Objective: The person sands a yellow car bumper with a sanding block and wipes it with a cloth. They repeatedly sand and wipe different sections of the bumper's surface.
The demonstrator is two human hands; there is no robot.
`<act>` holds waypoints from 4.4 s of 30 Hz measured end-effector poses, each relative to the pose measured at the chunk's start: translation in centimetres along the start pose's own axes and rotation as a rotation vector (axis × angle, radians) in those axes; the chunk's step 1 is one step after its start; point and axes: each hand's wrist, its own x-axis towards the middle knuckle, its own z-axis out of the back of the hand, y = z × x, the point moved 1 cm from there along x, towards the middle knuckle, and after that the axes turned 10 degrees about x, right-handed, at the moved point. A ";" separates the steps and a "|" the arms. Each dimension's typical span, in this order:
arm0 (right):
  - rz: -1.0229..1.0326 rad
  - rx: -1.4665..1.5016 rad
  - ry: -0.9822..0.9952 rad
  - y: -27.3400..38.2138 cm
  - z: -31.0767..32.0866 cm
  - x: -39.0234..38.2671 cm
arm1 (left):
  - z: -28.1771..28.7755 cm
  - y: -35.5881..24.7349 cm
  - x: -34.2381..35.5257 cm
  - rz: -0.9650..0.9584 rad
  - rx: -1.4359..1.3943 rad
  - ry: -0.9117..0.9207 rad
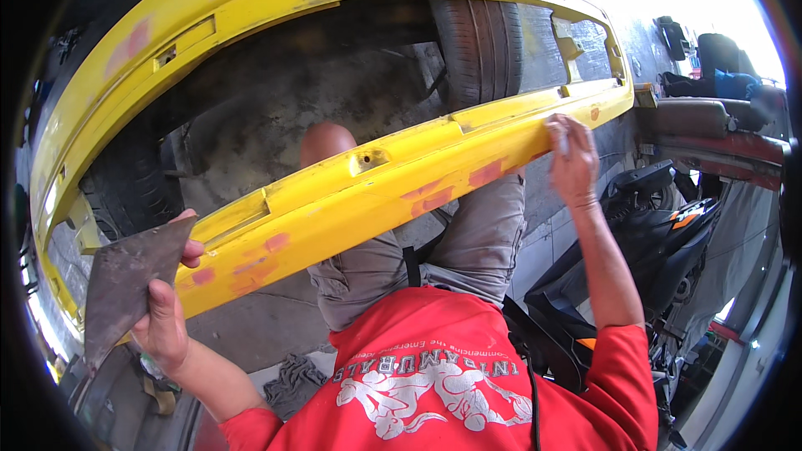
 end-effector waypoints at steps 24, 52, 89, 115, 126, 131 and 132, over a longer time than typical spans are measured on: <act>0.205 0.761 -0.172 24.5 1.5 7.2 | -8.8 -3.4 0.4 0.018 -0.057 0.047; 0.382 0.779 0.022 35.3 2.2 6.4 | -7.4 -5.7 -1.2 -0.032 -0.100 -0.070; -0.251 0.183 -0.037 -9.1 -2.2 3.4 | -10.9 -4.0 0.2 0.062 -0.157 -0.011; -0.404 0.343 0.034 -3.6 0.5 4.9 | -10.4 -4.6 -0.2 0.093 -0.069 -0.027; -0.302 0.192 -0.008 3.4 0.7 6.3 | -9.4 -4.8 -0.6 0.080 -0.057 -0.038; -0.241 0.186 0.047 12.0 2.2 6.8 | -9.2 -4.4 -1.0 0.032 -0.086 -0.051; -0.194 0.179 0.033 13.7 2.4 6.8 | -9.2 -4.3 -1.1 0.031 -0.092 -0.047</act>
